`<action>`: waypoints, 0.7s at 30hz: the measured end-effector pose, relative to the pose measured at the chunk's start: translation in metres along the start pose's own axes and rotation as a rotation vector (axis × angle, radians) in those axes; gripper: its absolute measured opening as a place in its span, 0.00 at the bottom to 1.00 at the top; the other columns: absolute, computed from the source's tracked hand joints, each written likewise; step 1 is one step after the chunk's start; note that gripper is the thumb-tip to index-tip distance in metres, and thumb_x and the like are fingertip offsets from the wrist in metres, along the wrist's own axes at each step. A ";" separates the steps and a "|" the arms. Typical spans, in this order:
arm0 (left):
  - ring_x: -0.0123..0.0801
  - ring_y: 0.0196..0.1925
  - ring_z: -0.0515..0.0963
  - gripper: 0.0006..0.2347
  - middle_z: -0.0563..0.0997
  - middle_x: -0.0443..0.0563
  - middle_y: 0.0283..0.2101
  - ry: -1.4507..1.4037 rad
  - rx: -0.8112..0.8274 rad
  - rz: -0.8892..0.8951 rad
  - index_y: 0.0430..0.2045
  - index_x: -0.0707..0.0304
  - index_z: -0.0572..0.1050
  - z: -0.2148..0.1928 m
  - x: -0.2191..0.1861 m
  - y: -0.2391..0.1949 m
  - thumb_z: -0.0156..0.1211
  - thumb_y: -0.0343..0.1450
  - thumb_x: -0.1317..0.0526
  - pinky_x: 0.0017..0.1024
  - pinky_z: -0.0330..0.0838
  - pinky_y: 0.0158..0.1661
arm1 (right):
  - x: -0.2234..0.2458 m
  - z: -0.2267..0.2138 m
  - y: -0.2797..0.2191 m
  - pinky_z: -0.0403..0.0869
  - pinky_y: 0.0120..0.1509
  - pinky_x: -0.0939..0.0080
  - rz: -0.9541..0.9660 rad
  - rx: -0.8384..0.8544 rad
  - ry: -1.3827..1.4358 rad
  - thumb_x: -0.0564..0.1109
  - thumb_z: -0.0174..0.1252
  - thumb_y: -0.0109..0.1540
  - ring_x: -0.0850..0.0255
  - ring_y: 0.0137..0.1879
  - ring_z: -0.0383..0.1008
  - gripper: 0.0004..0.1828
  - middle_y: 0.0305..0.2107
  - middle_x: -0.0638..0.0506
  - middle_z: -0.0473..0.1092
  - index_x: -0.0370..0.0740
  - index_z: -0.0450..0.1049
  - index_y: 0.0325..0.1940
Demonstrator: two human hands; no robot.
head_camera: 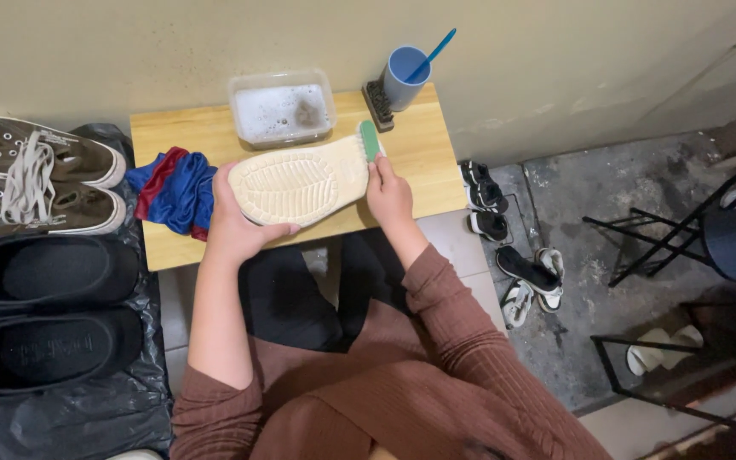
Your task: The person scrubs a white clog-style shoe with a green brush, repeatedly dipping the brush into a container of soapy water. They clean the upper, sole, and sides of the shoe, turning it over to reach different areas. The person continues scrubbing the shoe throughout the clip.
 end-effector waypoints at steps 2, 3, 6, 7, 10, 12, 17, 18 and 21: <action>0.57 0.73 0.61 0.54 0.61 0.61 0.68 0.010 -0.006 0.000 0.66 0.56 0.51 -0.001 -0.003 0.000 0.85 0.46 0.64 0.50 0.54 0.73 | 0.011 -0.004 -0.001 0.75 0.54 0.35 0.039 0.019 0.042 0.58 0.46 0.71 0.34 0.46 0.79 0.14 0.29 0.31 0.76 0.57 0.73 0.53; 0.56 0.73 0.62 0.54 0.61 0.61 0.68 0.018 -0.007 -0.005 0.66 0.56 0.51 0.000 -0.003 -0.001 0.85 0.46 0.64 0.49 0.54 0.73 | 0.013 -0.005 -0.003 0.75 0.56 0.35 0.084 0.039 0.080 0.59 0.46 0.70 0.35 0.48 0.78 0.14 0.30 0.32 0.77 0.57 0.73 0.52; 0.58 0.73 0.62 0.54 0.61 0.62 0.67 0.011 -0.009 0.015 0.65 0.57 0.52 0.001 -0.004 -0.002 0.86 0.45 0.64 0.50 0.54 0.72 | 0.034 -0.002 -0.018 0.75 0.57 0.35 0.093 0.067 0.110 0.58 0.45 0.71 0.35 0.49 0.78 0.14 0.32 0.32 0.77 0.56 0.73 0.54; 0.58 0.73 0.62 0.54 0.61 0.62 0.67 0.011 -0.008 0.014 0.65 0.57 0.52 0.002 -0.004 -0.004 0.86 0.45 0.64 0.50 0.54 0.72 | 0.042 -0.003 -0.025 0.75 0.57 0.35 0.094 0.068 0.110 0.58 0.45 0.71 0.35 0.49 0.78 0.14 0.32 0.32 0.77 0.56 0.73 0.54; 0.60 0.72 0.62 0.54 0.60 0.64 0.67 0.009 -0.013 0.041 0.65 0.59 0.51 0.001 -0.005 -0.005 0.86 0.46 0.65 0.52 0.55 0.72 | 0.075 -0.008 -0.047 0.74 0.59 0.32 0.056 0.095 0.111 0.57 0.46 0.71 0.32 0.50 0.77 0.19 0.35 0.27 0.77 0.50 0.72 0.60; 0.59 0.72 0.61 0.55 0.60 0.63 0.66 0.020 -0.011 0.054 0.66 0.60 0.52 0.003 0.002 -0.003 0.87 0.45 0.63 0.52 0.54 0.72 | 0.111 -0.013 -0.063 0.73 0.57 0.30 -0.068 0.133 0.082 0.55 0.45 0.71 0.28 0.47 0.77 0.19 0.31 0.22 0.75 0.49 0.71 0.62; 0.63 0.72 0.61 0.55 0.59 0.67 0.66 0.027 -0.017 0.093 0.65 0.62 0.52 0.002 0.002 -0.005 0.86 0.44 0.63 0.55 0.56 0.71 | 0.116 0.002 -0.077 0.75 0.54 0.33 -0.245 0.212 0.068 0.56 0.45 0.71 0.34 0.47 0.79 0.20 0.34 0.29 0.76 0.51 0.72 0.63; 0.66 0.71 0.61 0.56 0.59 0.70 0.66 0.031 -0.023 0.091 0.65 0.63 0.52 0.001 0.003 -0.005 0.86 0.43 0.62 0.57 0.56 0.71 | 0.121 0.003 -0.078 0.77 0.53 0.37 -0.302 0.232 0.039 0.59 0.47 0.70 0.39 0.47 0.80 0.19 0.36 0.35 0.78 0.56 0.73 0.62; 0.61 0.72 0.61 0.55 0.58 0.64 0.68 0.018 0.013 0.034 0.66 0.59 0.52 0.004 0.010 -0.010 0.86 0.44 0.61 0.54 0.55 0.73 | 0.081 0.008 -0.053 0.74 0.56 0.33 -0.217 0.245 0.037 0.58 0.47 0.69 0.34 0.49 0.78 0.21 0.36 0.31 0.77 0.53 0.74 0.61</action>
Point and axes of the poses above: each hand's wrist, its own y-axis towards the middle knuckle, its own z-axis out of the palm, x = y × z, the point moved 9 cm from there along y, towards the middle knuckle
